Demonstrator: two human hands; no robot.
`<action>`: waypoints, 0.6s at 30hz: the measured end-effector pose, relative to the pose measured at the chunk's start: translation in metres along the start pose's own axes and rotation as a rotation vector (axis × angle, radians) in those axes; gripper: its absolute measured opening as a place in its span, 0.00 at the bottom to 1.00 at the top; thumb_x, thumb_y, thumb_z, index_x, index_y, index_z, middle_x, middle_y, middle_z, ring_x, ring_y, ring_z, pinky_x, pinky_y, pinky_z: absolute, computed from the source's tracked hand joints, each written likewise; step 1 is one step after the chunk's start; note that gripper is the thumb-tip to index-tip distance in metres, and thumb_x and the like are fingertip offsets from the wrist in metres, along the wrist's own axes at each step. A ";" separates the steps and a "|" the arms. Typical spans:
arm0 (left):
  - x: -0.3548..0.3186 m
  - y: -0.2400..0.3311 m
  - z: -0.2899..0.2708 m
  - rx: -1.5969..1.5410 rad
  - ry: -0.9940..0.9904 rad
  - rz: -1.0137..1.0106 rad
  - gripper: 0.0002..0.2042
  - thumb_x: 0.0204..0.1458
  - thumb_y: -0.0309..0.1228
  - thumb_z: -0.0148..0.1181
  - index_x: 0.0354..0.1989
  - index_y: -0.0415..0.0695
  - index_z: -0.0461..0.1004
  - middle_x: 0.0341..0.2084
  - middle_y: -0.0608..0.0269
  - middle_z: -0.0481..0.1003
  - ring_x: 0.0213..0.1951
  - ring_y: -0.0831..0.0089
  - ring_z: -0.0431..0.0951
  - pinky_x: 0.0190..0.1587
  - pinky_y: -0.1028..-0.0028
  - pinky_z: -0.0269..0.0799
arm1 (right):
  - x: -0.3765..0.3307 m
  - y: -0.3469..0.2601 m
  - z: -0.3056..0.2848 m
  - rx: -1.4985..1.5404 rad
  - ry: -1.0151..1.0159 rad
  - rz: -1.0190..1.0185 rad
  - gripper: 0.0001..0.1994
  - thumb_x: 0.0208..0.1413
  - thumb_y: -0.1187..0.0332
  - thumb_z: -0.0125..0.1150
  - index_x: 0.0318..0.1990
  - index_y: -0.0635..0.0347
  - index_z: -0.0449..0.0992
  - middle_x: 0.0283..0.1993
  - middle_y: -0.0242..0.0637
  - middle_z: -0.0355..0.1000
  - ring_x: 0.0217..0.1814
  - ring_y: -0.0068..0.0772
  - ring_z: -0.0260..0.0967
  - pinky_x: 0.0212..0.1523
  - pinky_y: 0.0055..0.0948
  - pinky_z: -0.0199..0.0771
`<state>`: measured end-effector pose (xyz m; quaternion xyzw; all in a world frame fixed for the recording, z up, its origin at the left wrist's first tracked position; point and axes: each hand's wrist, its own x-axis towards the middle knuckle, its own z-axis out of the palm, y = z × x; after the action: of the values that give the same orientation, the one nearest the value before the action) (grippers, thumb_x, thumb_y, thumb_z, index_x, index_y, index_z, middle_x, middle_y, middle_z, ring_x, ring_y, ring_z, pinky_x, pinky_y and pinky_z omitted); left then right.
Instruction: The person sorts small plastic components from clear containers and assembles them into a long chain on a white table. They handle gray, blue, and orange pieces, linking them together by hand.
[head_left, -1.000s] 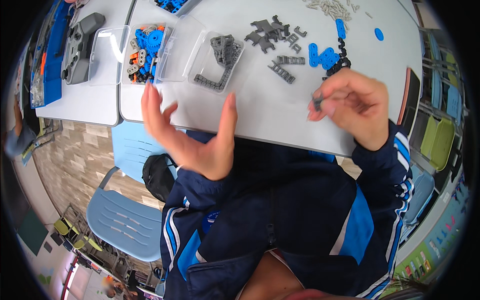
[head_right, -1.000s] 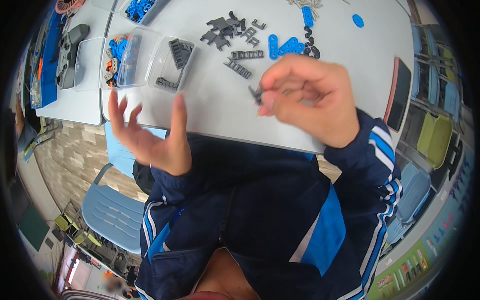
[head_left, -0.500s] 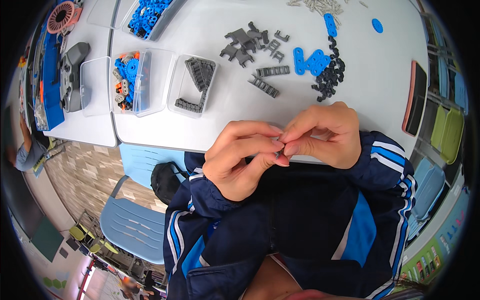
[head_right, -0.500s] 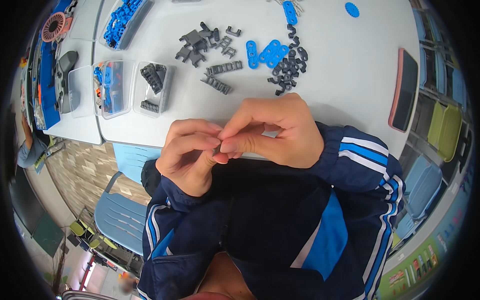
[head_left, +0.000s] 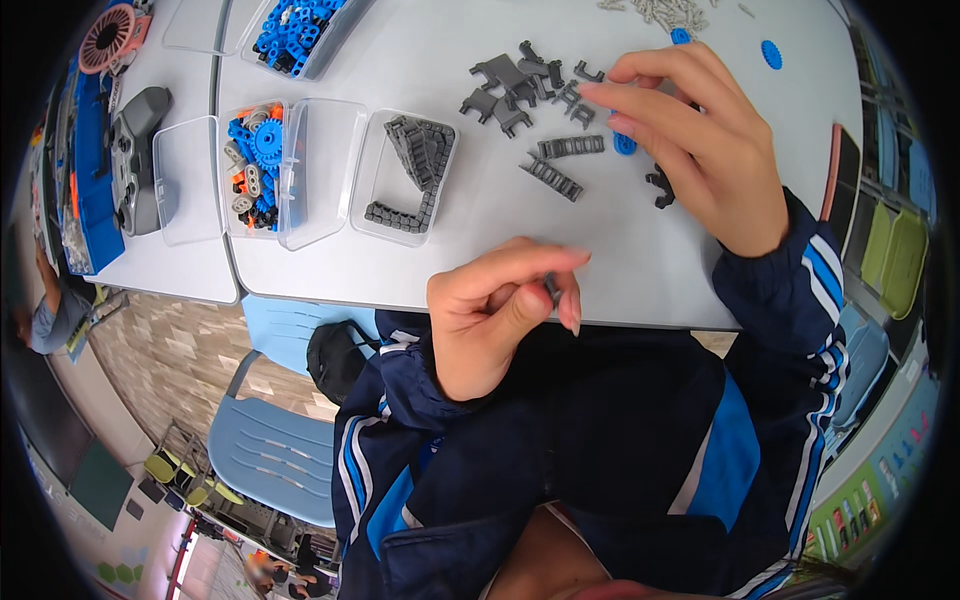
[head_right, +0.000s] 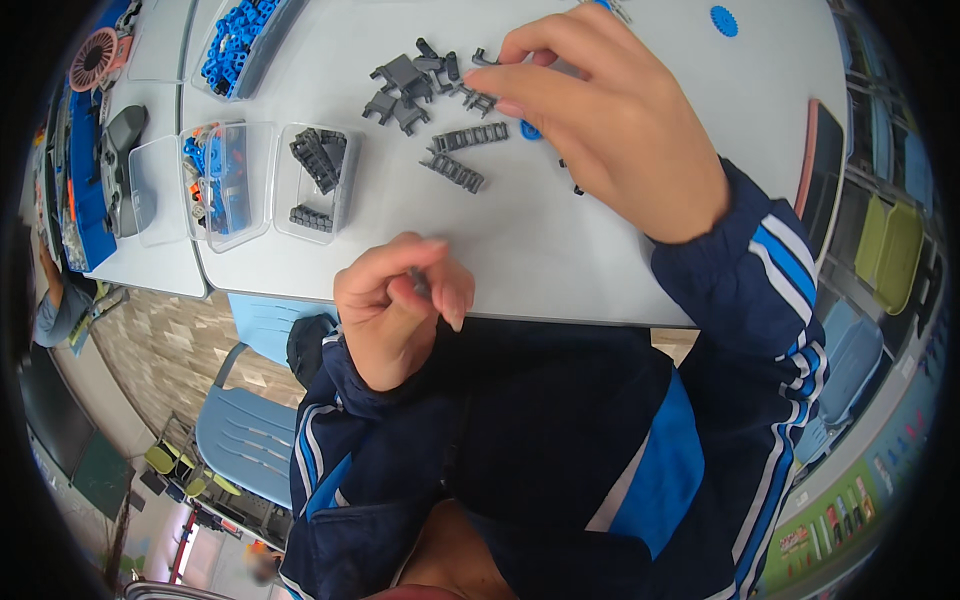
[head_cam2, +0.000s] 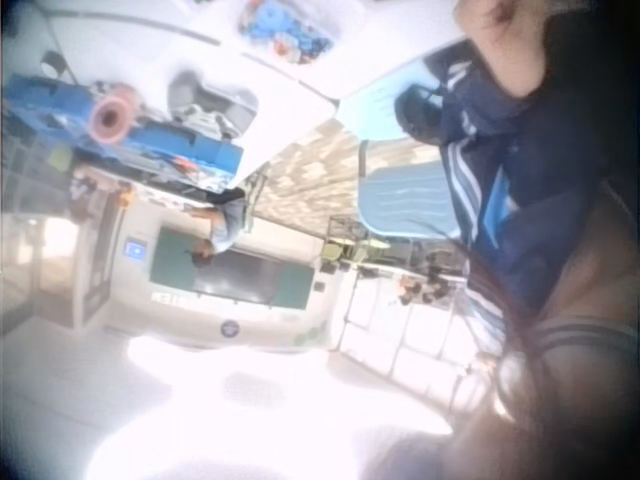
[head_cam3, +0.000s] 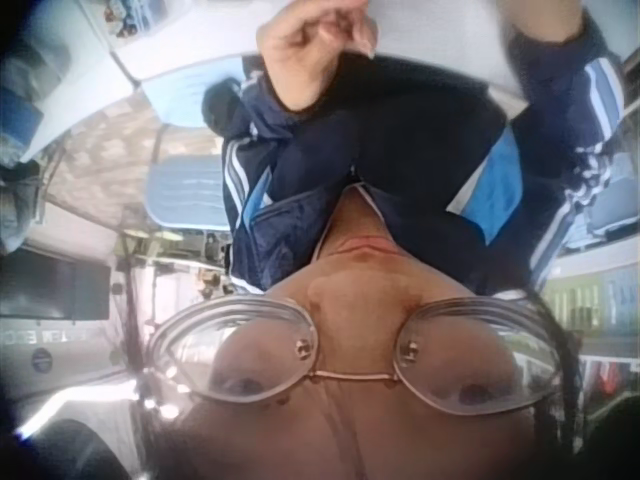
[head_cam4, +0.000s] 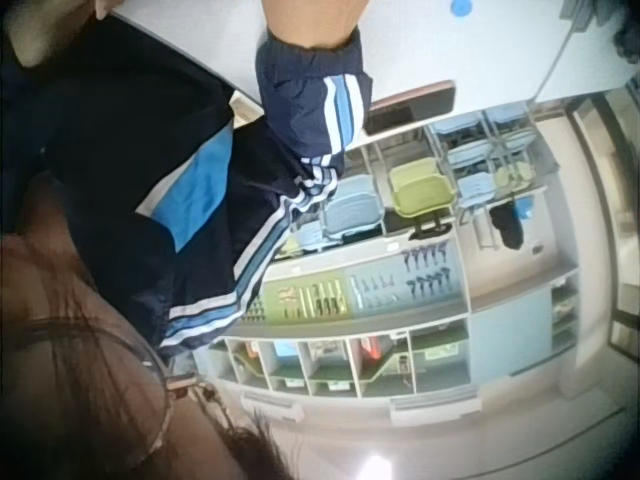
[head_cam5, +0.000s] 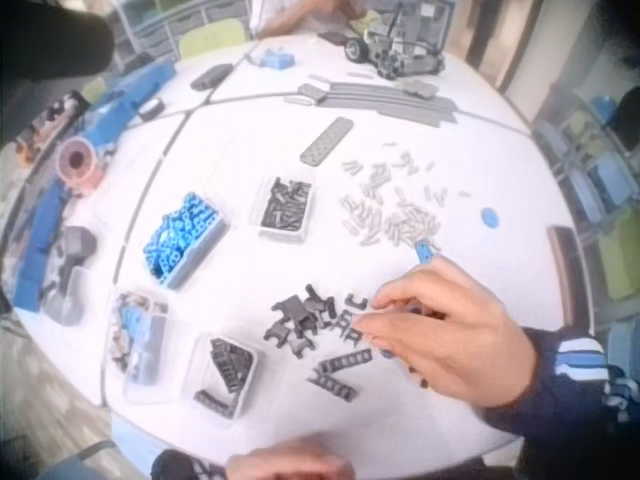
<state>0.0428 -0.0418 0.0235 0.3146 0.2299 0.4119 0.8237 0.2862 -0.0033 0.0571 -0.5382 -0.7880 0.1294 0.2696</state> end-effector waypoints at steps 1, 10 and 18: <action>0.002 0.001 0.001 0.023 -0.009 -0.024 0.14 0.68 0.33 0.58 0.52 0.32 0.76 0.33 0.58 0.76 0.36 0.72 0.75 0.40 0.72 0.72 | 0.003 0.004 0.000 -0.005 -0.025 -0.037 0.16 0.51 0.85 0.66 0.47 0.60 0.84 0.47 0.39 0.75 0.44 0.39 0.69 0.42 0.31 0.72; 0.007 0.000 -0.002 -0.559 -0.071 -0.343 0.14 0.71 0.32 0.53 0.60 0.43 0.64 0.32 0.62 0.71 0.29 0.78 0.66 0.36 0.76 0.63 | 0.007 0.007 0.013 0.056 -0.046 -0.135 0.11 0.49 0.82 0.68 0.42 0.65 0.82 0.45 0.40 0.75 0.44 0.41 0.70 0.43 0.33 0.73; 0.004 -0.001 0.000 -0.924 -0.108 -0.499 0.10 0.74 0.31 0.47 0.59 0.46 0.67 0.40 0.61 0.71 0.26 0.83 0.61 0.35 0.78 0.63 | -0.003 -0.020 -0.005 0.458 -0.037 0.116 0.08 0.56 0.78 0.68 0.43 0.67 0.83 0.42 0.42 0.76 0.41 0.34 0.73 0.42 0.27 0.72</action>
<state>0.0449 -0.0391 0.0224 -0.1248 0.0498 0.2447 0.9602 0.2746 -0.0140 0.0704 -0.5049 -0.7107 0.3297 0.3623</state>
